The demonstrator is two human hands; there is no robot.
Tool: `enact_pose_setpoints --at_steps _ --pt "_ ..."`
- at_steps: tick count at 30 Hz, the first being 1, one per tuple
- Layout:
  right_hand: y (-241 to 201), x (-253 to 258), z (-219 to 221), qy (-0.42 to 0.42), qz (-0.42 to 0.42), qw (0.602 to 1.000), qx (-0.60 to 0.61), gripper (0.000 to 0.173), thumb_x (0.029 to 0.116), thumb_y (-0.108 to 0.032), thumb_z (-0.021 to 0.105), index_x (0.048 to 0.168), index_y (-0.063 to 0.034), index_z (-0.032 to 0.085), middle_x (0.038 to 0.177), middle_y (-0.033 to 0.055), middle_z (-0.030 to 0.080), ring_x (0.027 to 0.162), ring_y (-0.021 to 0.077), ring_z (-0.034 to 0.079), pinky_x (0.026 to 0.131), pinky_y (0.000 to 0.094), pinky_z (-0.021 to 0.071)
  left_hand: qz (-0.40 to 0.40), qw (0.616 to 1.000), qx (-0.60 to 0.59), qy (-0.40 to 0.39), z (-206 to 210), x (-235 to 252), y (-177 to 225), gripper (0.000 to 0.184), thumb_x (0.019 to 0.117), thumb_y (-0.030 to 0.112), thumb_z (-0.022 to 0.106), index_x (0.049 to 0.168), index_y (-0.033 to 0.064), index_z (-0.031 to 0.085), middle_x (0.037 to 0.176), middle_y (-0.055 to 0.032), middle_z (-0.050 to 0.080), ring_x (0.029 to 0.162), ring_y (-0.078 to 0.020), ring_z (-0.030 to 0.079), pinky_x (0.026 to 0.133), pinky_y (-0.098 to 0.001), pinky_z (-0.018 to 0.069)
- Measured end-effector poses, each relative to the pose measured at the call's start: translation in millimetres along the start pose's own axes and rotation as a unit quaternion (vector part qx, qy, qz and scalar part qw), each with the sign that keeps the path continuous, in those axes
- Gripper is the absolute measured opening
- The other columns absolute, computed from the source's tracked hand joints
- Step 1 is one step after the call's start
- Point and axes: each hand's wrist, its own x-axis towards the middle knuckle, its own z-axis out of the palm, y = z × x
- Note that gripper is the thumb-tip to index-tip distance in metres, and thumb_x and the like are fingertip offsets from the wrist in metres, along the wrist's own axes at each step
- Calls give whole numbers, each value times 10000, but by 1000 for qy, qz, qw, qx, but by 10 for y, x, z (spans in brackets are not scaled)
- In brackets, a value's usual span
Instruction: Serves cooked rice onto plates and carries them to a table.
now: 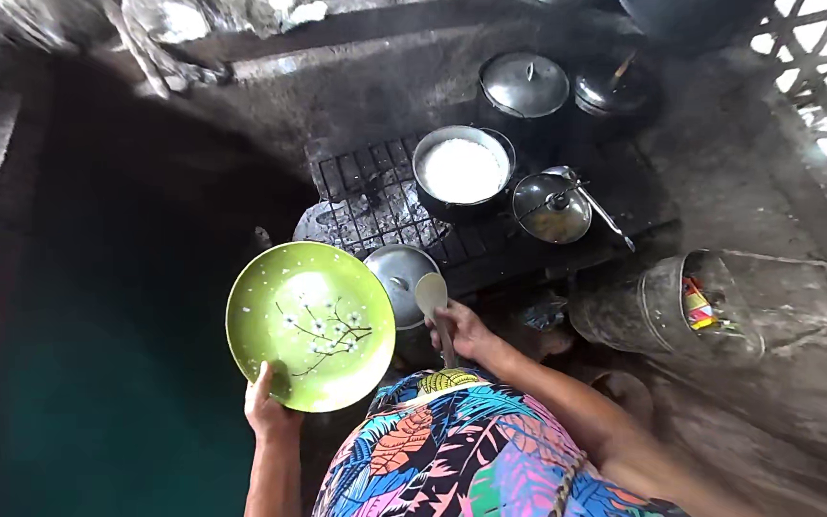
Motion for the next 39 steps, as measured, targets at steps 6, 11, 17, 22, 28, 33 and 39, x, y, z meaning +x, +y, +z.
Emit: enact_pose_setpoints --at_steps 6,11,17,22,28,33,39 --pt "-267 -220 -120 12 -23 977 -213 258 1092 -67 335 1273 1 506 900 28 632 654 72 582 622 229 512 -17 999 -10 -34 65 292 -103 237 1068 92 276 1174 78 488 865 48 712 812 -50 721 751 -263 624" --pt "-1547 -27 -310 102 -168 810 -552 282 1043 -46 491 1274 82 591 1024 231 682 799 267 681 786 447 577 -16 999 -19 -36 182 319 -181 233 1064 77 286 1157 76 501 846 47 718 789 -51 724 734 -259 627" --pt "-2795 481 -157 233 -160 541 -792 349 1037 -238 558 1363 -190 673 1276 222 679 1210 465 615 980 728 420 11 999 -34 -5 316 223 -272 245 1047 79 293 1147 82 517 862 39 732 810 -67 732 752 -281 630" --pt "-2931 1030 -57 225 -81 419 -876 257 1017 -71 514 1131 95 674 1238 328 638 1182 529 593 898 714 445 43 996 -25 71 669 53 -338 225 1052 64 310 1148 66 513 863 44 719 810 -57 725 748 -273 625" --pt "-3029 1565 -346 112 -119 337 -927 243 981 -85 547 1055 110 673 1123 312 673 1104 499 629 923 668 444 51 992 -26 111 1108 -7 -476 256 1069 98 278 1190 62 501 899 23 716 840 -72 724 781 -288 621" --pt "-3057 1761 -495 34 -134 311 -940 243 986 -112 524 1057 64 675 1081 294 680 1065 492 643 849 655 475 60 988 -23 142 1290 -66 -607 266 1068 104 277 1192 61 509 908 15 717 853 -77 723 787 -300 621" --pt "-2982 1946 -498 -13 -105 339 -935 272 1012 -168 514 1079 31 687 1145 289 669 1120 483 632 840 672 481 52 983 -28 173 1428 -201 -692 257 1072 99 277 1182 65 506 893 13 714 839 -83 725 775 -305 624"
